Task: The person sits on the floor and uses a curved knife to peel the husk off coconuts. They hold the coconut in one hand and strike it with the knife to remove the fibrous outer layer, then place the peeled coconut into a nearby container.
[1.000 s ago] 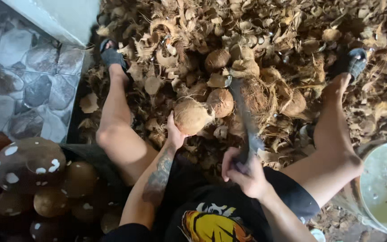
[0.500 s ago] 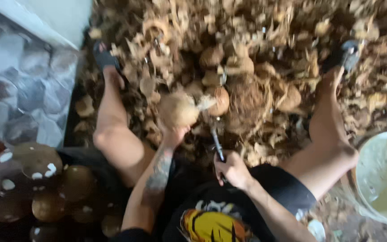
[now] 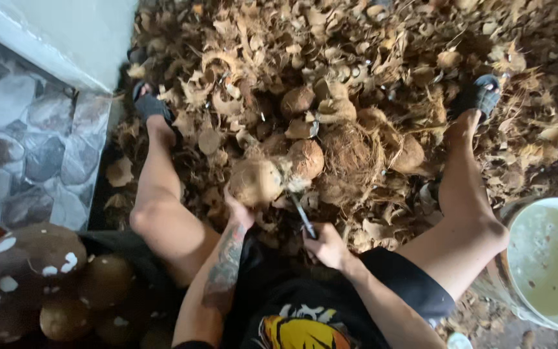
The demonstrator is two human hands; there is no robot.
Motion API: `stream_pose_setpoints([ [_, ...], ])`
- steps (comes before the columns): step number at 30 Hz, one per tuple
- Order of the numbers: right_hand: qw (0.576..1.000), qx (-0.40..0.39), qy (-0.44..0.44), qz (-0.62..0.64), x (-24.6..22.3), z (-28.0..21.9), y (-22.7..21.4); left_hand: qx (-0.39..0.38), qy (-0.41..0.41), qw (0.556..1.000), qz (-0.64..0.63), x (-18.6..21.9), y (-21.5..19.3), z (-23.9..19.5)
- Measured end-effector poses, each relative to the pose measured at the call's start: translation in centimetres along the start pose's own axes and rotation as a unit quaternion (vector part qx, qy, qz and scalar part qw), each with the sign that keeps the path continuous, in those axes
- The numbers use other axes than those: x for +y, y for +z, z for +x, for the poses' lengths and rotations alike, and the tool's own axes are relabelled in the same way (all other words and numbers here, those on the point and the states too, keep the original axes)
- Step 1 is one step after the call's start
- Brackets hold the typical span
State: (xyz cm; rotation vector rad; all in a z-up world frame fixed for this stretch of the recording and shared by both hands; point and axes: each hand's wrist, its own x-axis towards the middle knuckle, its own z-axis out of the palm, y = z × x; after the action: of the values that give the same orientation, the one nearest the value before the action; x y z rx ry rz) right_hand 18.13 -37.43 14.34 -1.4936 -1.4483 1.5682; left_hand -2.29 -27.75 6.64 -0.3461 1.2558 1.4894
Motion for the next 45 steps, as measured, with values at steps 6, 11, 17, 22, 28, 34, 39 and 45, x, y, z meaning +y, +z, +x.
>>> stream_pose_setpoints([
  [6, 0.985, 0.146, 0.019, -0.089, -5.0, 2.5, -4.2, -0.104, -0.12, 0.987, -0.037, 0.1, -1.8, 1.4],
  [11, 0.928, 0.162, 0.129, -0.308, -3.1, 10.1, -7.3, -0.202, -0.162, 0.961, -0.097, 0.8, -1.2, -3.2],
  [17, 0.898, 0.122, 0.093, -0.411, 0.9, 11.2, -7.3, -0.181, -0.12, 0.976, 0.004, 2.9, -0.3, -7.0],
  [22, 0.841, 0.118, 0.156, -0.504, 2.3, 10.8, -6.1, -0.187, -0.17, 0.965, 0.07, 2.6, -0.5, -6.0],
  [28, 0.909, 0.058, -0.413, -0.013, -4.4, 4.7, -1.0, -0.193, -0.23, 0.945, 0.132, 1.0, 0.0, -5.4],
  [34, 0.86, 0.216, -0.461, 0.035, -0.9, 6.6, 1.8, -0.189, -0.271, 0.923, 0.198, 0.3, -0.4, -5.0],
  [39, 0.862, 0.178, -0.475, 0.001, -4.4, 6.5, 2.8, -0.262, -0.278, 0.903, 0.194, 0.7, 0.6, -3.0],
  [45, 0.915, 0.133, -0.38, 0.04, -4.8, 6.4, 4.7, -0.588, 0.25, 0.688, 0.345, -1.5, -2.8, 3.9],
])
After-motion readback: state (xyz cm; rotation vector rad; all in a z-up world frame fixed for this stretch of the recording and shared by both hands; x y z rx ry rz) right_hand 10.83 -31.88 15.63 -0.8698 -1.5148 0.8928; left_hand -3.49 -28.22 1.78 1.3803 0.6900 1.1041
